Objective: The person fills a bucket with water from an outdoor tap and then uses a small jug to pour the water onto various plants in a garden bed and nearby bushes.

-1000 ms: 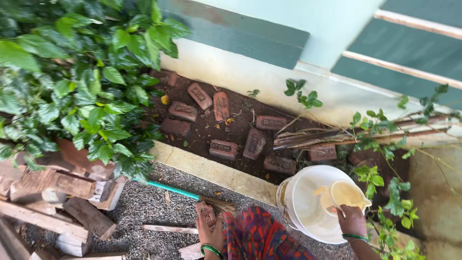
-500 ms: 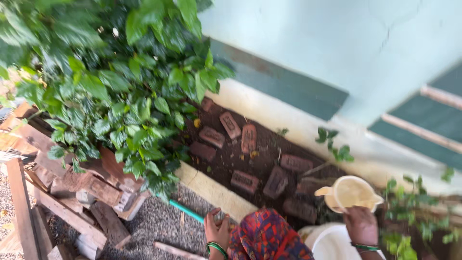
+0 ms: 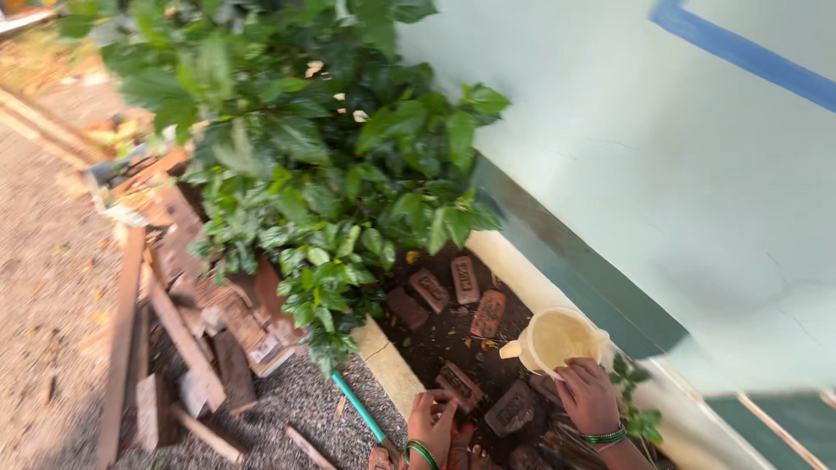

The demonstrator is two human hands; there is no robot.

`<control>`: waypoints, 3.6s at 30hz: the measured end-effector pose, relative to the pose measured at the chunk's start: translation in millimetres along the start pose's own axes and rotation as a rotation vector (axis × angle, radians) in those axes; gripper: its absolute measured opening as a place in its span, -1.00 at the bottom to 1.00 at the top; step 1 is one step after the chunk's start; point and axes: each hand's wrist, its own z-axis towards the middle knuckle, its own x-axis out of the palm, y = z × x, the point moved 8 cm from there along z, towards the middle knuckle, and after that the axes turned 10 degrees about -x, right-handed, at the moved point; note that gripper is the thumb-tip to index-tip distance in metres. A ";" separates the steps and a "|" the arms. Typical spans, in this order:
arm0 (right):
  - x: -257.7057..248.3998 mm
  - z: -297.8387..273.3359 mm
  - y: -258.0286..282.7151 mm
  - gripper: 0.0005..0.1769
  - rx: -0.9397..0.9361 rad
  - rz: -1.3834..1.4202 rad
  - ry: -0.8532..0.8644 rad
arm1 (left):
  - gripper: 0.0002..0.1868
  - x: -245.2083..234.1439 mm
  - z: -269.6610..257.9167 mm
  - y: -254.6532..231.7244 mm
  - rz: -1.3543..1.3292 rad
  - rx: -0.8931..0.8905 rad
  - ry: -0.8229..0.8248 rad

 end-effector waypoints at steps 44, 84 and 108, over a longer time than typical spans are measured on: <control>56.0 428.9 305.8 -0.78 -1.000 0.906 0.508 | -0.17 -215.3 96.8 -221.1 -1.580 0.117 0.813; 377.5 966.3 292.7 -0.34 0.679 2.328 0.289 | -0.28 -479.9 400.9 -561.6 -1.269 0.379 0.224; 422.2 998.6 262.1 -0.15 0.572 2.453 0.182 | -0.26 -484.0 428.9 -576.6 -1.124 0.269 0.128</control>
